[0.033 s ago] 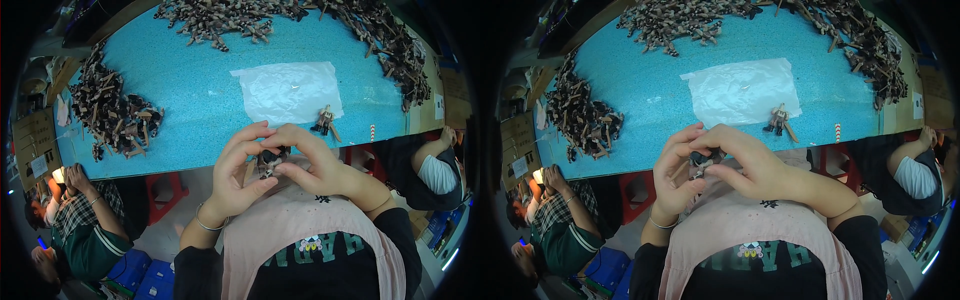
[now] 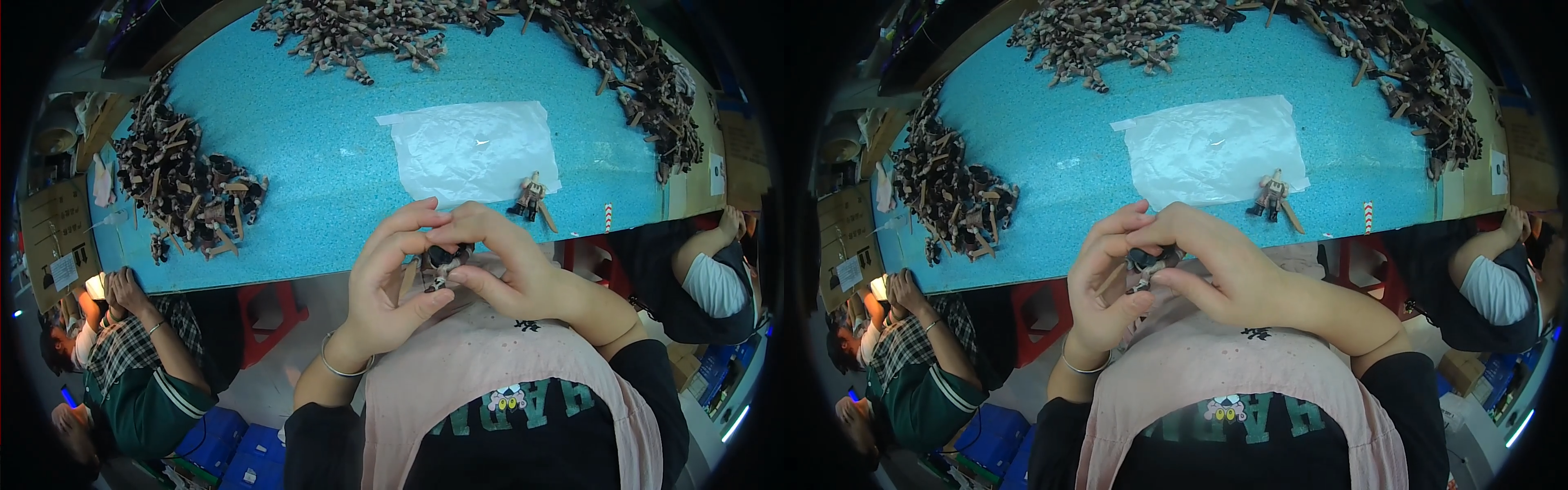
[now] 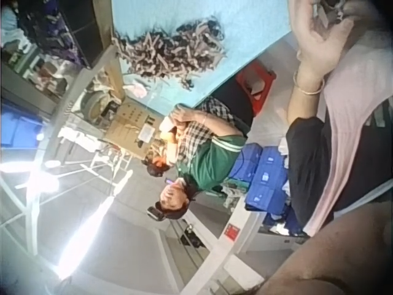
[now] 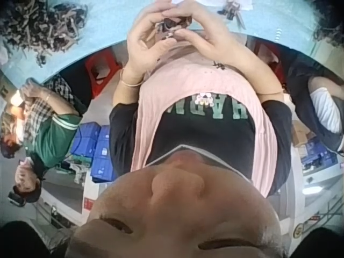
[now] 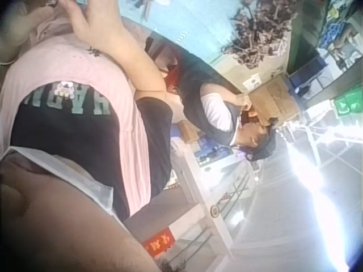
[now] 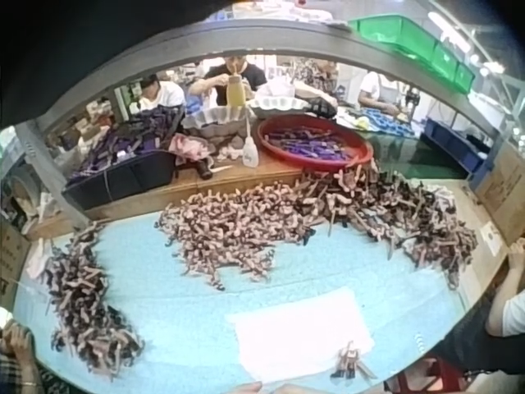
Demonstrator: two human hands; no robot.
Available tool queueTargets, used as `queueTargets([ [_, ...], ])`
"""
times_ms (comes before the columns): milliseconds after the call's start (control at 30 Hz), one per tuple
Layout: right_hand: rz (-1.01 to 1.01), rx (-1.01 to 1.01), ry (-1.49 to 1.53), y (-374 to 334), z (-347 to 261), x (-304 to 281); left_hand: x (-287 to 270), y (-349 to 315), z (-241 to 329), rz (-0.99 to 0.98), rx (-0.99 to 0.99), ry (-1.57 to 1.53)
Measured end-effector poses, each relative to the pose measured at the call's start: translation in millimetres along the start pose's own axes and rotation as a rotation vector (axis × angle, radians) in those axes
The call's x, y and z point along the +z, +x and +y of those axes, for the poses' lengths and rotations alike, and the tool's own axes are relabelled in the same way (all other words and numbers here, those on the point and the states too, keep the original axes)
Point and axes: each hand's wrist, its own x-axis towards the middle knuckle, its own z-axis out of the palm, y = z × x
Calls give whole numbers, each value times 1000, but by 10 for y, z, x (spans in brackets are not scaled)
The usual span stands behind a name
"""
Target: The person applies adhesive to figurine parts using a squeeze bottle, assembles the toy figurines by joining components together by hand, and lines up the assembled figurines on the table.
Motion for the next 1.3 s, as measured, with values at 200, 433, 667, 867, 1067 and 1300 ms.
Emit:
queueTargets([
  [200,34,-61,13,-41,62,47,95,-15,13,57,-10,21],
  [433,-55,110,115,26,145,-11,58,-32,-59,104,-63,41],
  [667,284,70,-483,843,453,-645,-61,-39,23,211,6,99],
  [867,262,-189,-1088,1515,712,-830,-110,-35,154,252,58,124],
  [1067,-87,-344,-1232,1483,767,-903,-196,-96,218,273,60,76],
  [1300,-59,-284,-1408,1437,728,-1232,-188,-89,258,262,35,10],
])
